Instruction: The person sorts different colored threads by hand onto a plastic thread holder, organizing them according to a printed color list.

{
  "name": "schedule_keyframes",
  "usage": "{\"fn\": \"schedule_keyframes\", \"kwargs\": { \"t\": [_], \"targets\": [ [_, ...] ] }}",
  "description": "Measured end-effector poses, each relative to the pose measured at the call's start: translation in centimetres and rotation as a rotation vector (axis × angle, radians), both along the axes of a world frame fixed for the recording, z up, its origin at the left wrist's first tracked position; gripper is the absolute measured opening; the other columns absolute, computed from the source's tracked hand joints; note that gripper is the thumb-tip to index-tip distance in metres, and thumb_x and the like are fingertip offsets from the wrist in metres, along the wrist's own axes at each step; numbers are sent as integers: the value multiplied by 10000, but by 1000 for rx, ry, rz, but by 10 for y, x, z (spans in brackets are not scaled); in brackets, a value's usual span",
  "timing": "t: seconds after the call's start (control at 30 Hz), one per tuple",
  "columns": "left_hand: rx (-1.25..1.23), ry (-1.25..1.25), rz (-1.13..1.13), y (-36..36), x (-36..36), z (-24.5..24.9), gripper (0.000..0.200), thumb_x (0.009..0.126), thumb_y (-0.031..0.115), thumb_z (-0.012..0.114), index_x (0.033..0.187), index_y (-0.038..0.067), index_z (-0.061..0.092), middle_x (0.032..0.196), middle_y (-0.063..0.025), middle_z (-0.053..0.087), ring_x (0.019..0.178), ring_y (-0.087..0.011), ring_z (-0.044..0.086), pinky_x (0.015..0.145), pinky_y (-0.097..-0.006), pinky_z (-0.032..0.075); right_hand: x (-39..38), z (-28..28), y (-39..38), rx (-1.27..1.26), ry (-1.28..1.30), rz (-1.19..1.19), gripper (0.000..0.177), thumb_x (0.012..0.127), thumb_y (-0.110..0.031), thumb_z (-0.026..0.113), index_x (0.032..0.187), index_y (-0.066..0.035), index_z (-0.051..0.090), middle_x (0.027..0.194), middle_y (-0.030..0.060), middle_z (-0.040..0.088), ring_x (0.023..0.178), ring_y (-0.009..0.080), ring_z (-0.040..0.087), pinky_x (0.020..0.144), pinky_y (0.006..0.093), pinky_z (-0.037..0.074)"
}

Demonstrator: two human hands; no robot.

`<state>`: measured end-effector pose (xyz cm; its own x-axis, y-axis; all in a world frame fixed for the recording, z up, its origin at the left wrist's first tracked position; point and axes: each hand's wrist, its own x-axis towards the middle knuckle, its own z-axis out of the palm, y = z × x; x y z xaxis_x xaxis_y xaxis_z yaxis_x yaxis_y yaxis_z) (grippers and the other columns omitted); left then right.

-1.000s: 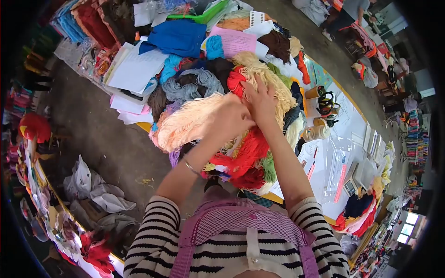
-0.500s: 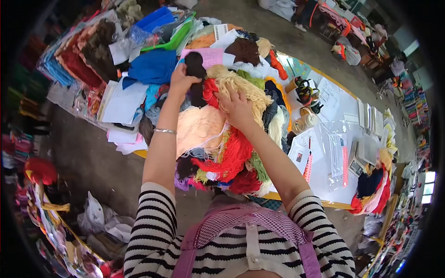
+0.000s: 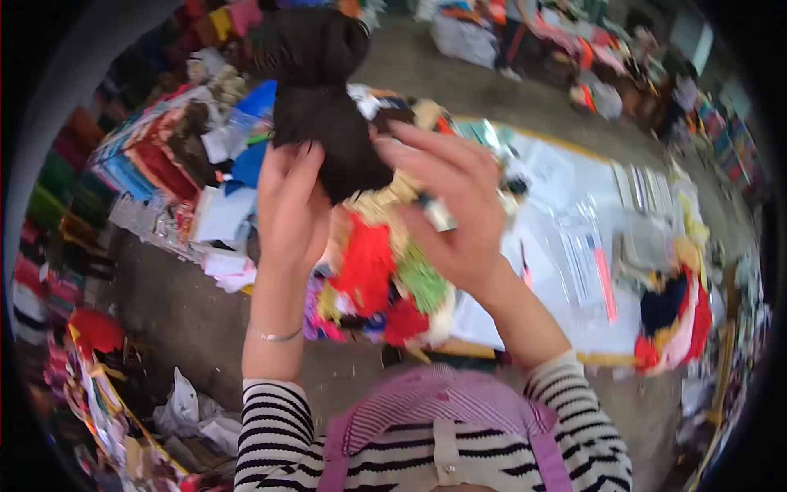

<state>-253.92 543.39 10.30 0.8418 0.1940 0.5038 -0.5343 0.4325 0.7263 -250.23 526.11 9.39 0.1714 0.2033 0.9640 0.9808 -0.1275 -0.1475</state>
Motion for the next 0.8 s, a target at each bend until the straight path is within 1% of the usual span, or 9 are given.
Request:
{"fn": "schedule_keyframes", "kwargs": {
  "t": [0.13,0.2,0.3,0.33,0.4,0.5,0.67,0.73,0.8],
  "targets": [
    [17,300,23,-66,-97,-42,493,899,4,522,1357,-1,341,1266,-140,507,1181,-218,500,995,-343,414,-71,-22,-45,-147,125,75,449,710,-54,667,1156,-87,630,1199,112,551,972,268,521,871,381,390],
    [69,419,93,-79,-129,-78,468,873,21,574,1310,6,407,1200,-103,550,1090,-189,553,917,-305,465,-96,-45,-66,-139,281,245,455,715,-43,653,1167,-82,617,1177,112,544,973,274,506,862,385,400],
    [503,626,-32,-97,-172,-93,275,831,21,630,1091,-8,545,974,-31,622,883,-114,594,776,-257,503,-128,-81,-98,-176,472,378,548,678,26,620,1215,-75,574,1084,107,551,958,289,527,849,382,437],
    [804,522,16,-98,-180,-105,265,822,-8,617,1076,-7,542,966,-35,625,848,-97,597,719,-240,498,-139,-96,-105,-198,517,414,562,667,41,612,1215,-81,575,1068,104,553,958,285,536,849,373,444],
    [612,736,-223,-99,-196,-122,191,826,5,606,1016,-7,590,893,-23,637,790,-70,586,661,-219,478,-159,-116,-127,-328,617,380,585,651,43,615,1219,-94,575,1060,99,559,966,269,552,854,357,448],
    [742,872,-366,-112,-213,-124,101,834,36,607,921,-4,639,769,-4,639,726,-51,569,631,-210,455,-187,-138,-157,-371,673,238,581,639,7,643,1208,-89,581,1018,110,584,929,263,583,787,336,478],
    [822,781,-494,-105,-235,-153,87,861,29,560,904,-13,622,761,-36,650,711,-74,575,642,-216,447,-226,-149,-187,-250,987,-141,376,674,1,613,1049,-21,630,903,103,629,808,181,616,700,276,492],
    [702,798,-602,-106,-246,-159,91,886,55,554,923,-7,611,751,-25,643,710,-73,573,639,-213,443,-242,-155,-200,-94,1212,-165,300,715,11,583,1013,-1,614,897,57,624,831,124,588,733,256,472],
    [723,786,-662,-110,-257,-170,96,883,85,567,898,-1,605,728,-36,635,666,-83,545,608,-239,427,-255,-159,-220,-44,1161,-141,222,774,5,519,980,6,602,923,33,616,863,111,566,780,246,451]
  ]
}}
